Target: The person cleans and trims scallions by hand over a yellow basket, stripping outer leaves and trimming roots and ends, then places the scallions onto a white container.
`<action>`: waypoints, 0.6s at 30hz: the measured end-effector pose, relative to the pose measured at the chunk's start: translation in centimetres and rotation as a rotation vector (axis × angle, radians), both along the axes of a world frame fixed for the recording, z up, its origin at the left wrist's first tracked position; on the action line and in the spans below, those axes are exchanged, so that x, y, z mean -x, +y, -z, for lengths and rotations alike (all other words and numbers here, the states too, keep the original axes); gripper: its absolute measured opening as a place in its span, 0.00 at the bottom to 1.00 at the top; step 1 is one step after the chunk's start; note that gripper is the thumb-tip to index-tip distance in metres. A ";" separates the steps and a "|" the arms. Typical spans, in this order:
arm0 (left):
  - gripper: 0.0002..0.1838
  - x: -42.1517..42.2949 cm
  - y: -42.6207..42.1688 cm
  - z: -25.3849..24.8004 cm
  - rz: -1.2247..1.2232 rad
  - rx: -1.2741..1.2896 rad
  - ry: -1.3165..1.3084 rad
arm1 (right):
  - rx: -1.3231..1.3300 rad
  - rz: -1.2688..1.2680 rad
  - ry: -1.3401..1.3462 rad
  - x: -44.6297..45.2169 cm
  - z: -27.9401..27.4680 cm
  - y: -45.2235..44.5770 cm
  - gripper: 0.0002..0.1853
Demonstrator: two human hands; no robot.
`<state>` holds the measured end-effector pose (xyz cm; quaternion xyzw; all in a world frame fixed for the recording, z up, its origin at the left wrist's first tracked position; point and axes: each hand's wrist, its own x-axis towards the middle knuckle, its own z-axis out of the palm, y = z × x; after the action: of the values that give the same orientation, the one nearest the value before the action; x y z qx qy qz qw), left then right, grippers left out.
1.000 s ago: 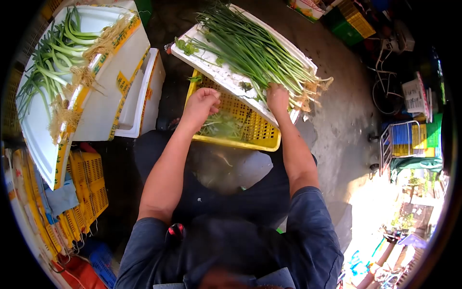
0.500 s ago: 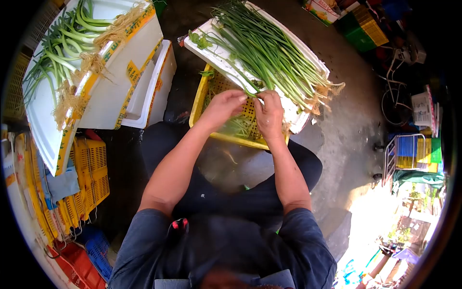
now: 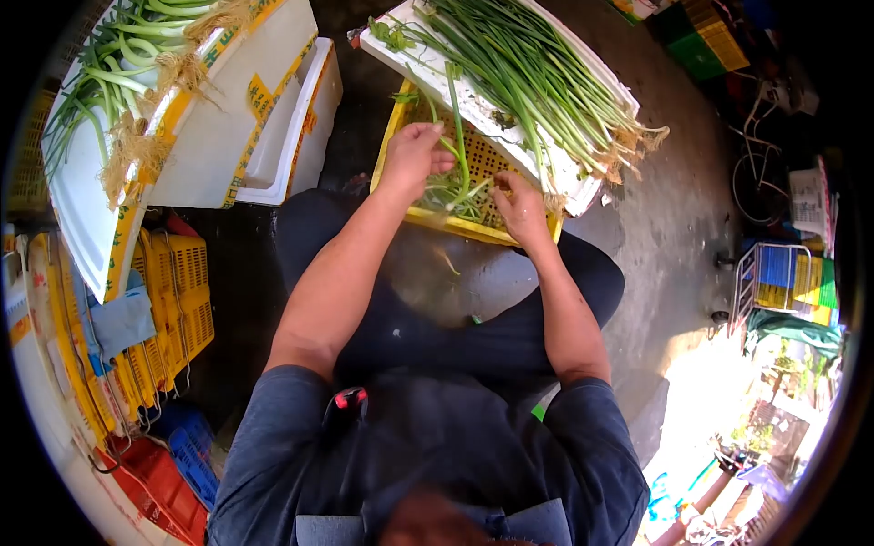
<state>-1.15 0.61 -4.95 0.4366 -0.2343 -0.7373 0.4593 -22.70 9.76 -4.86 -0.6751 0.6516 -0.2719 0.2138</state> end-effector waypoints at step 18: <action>0.15 1.1 0.8 -0.7 0.234 0.024 0.148 | -0.325 0.167 -0.979 -2.3 1.4 -1.1 0.09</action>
<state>-2.27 1.40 -4.29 0.3452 -0.2579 -0.8131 0.3915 -20.40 8.65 -6.22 -0.3726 0.5607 -0.4673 0.5731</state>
